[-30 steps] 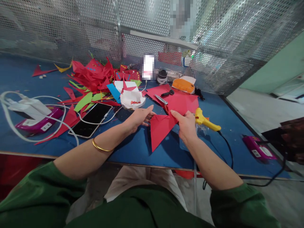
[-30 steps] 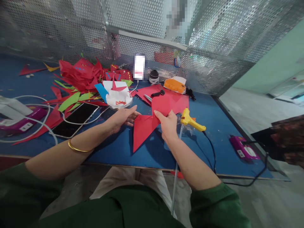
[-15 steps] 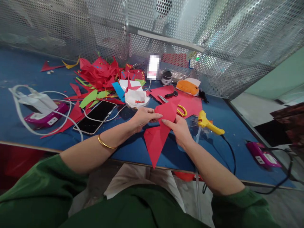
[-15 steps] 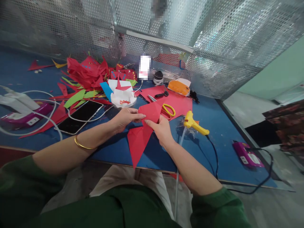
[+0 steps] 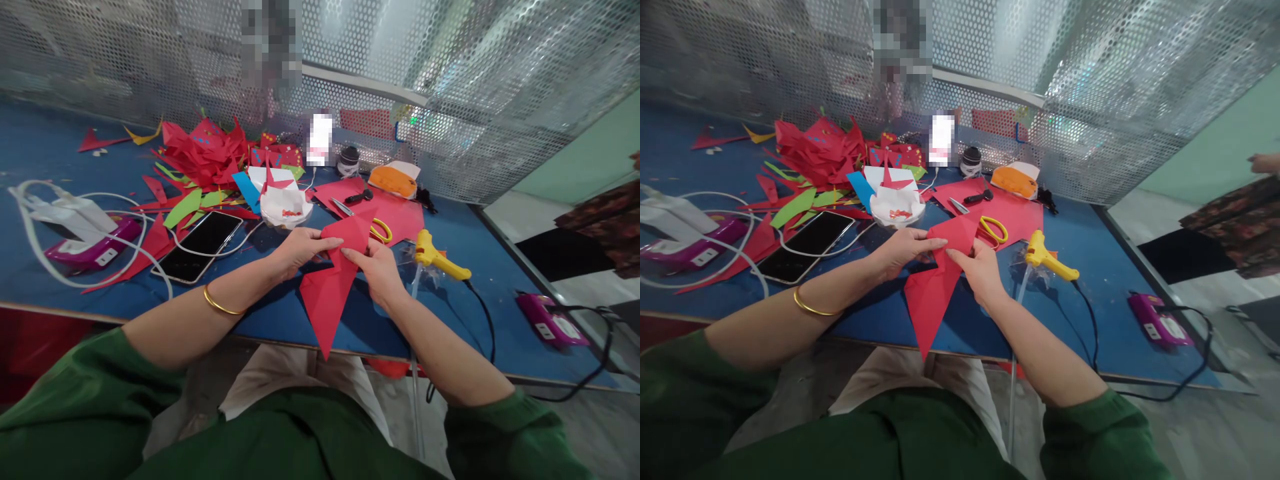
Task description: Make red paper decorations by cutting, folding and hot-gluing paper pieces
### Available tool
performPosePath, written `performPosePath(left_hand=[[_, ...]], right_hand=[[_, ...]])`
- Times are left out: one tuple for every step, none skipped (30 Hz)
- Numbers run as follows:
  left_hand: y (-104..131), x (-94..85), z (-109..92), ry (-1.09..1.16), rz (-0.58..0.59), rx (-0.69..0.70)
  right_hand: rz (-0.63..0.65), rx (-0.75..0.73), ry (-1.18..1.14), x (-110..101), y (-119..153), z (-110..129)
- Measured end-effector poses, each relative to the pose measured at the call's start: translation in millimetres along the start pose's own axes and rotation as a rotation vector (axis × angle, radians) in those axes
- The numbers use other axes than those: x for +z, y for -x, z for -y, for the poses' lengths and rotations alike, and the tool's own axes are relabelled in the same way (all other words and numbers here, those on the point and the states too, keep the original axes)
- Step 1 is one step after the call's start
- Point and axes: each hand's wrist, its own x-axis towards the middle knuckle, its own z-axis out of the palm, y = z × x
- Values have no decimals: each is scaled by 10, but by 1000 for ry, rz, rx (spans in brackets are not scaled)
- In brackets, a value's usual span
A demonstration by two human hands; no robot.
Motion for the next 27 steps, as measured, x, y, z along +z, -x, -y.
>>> performPosePath(left_hand=[[-6, -2, 1, 7, -28, 14], [-13, -4, 1, 16, -62, 29], [-18, -5, 0, 23, -96, 40], [-22, -5, -2, 25, -124, 46], [-25, -5, -4, 25, -145, 46], [-25, -5, -6, 23, -152, 47], [-24, -3, -9, 22, -149, 47], [-22, -1, -12, 24, -143, 48], [-20, 1, -15, 28, -140, 49], [-18, 2, -18, 32, -142, 52], [-17, 4, -22, 32, -149, 56], [-16, 5, -26, 32, -162, 61], [-16, 5, -31, 30, -176, 68], [-15, 5, -35, 25, -186, 75], [-14, 5, -39, 20, -190, 82], [-12, 4, -42, 15, -188, 87], [-10, 4, -43, 11, -181, 89], [-6, 5, -43, 7, -167, 86], [-2, 6, -40, 3, -143, 76], [1, 9, -34, 0, -108, 57], [4, 12, -27, -7, -65, 33], [6, 16, -19, -17, -23, 8], [7, 21, -9, -29, 10, -10], [7, 26, 0, -40, 31, -19], [6, 29, 7, -50, 40, -21], [5, 31, 13, -53, 40, -15], [4, 32, 16, -50, 33, -4]], right_hand=[[-2, -1, 2, -1, 1, 2], [3, -3, 3, -1, 2, 4], [14, -4, 3, -1, 3, 5], [25, -4, 2, 0, 4, 5], [31, -6, 0, 0, 3, 3], [33, -7, -1, 1, 2, 1], [27, -9, -2, 1, 0, -1], [17, -12, 0, 0, -2, -4], [6, -15, 4, -1, -3, -5], [0, -16, 8, -2, -4, -7], [1, -14, 11, -3, -3, -7], [7, -7, 12, -3, -1, -6], [15, 0, 12, -3, 1, -4], [22, 6, 7, -3, 4, 0], [23, 8, -2, -2, 6, 4], [15, 0, -16, -1, 7, 8], [0, -12, -31, 0, 7, 13], [-18, -27, -44, 2, 6, 17], [-38, -39, -53, 3, 4, 20], [-53, -45, -56, 4, 3, 22], [-60, -46, -54, 6, 1, 22], [-62, -47, -51, 8, 1, 21], [-58, -48, -47, 10, 1, 19], [-57, -53, -45, 12, 1, 16], [-56, -56, -45, 13, 2, 13], [-56, -55, -49, 13, 2, 11], [-53, -49, -55, 11, 2, 10]])
